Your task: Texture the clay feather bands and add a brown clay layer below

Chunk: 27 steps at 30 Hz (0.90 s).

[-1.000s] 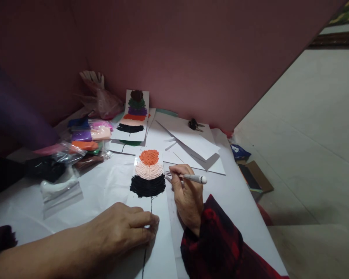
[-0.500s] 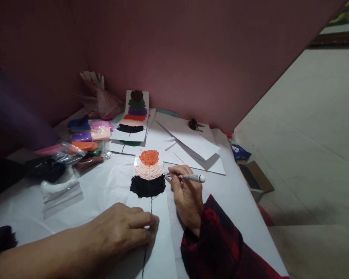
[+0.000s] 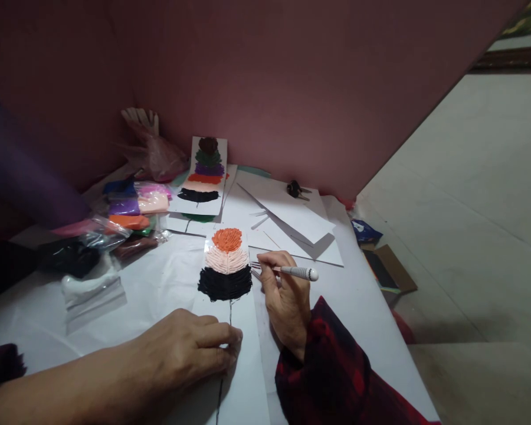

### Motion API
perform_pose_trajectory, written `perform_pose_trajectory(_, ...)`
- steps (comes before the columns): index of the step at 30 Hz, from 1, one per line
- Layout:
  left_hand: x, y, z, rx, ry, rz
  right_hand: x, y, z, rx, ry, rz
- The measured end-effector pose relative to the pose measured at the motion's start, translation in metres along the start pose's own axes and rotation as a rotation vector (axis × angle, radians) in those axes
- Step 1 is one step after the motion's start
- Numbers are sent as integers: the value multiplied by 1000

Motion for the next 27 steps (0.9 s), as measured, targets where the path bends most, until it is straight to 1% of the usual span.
perform_pose_trajectory(8,1,4,-2,11,9,-6,-7,7,-1,65,23,-38)
perform_pose_trajectory(14,0,2,-1,14,2,-4,-6,2,0,14,29,-49)
perform_pose_trajectory(19,-1,-1,-1,4,4,-9,-4,8,-1,78,11,-26)
perform_pose_trajectory(24,-3,-1,-1,12,21,-7,-5,3,0,25,28,-47)
perform_pose_trajectory(27,-3,-3,-1,3,25,-3,-4,5,-1,47,20,-38)
Point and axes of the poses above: each hand's wrist, its own z-axis away from the middle knuckle, its own y-axis out of the palm, x = y × z, the point moved 10 cm from there along -z, towards the middle knuckle, and after that the axes turned 15 degrees about x, right-handed, at the moved point
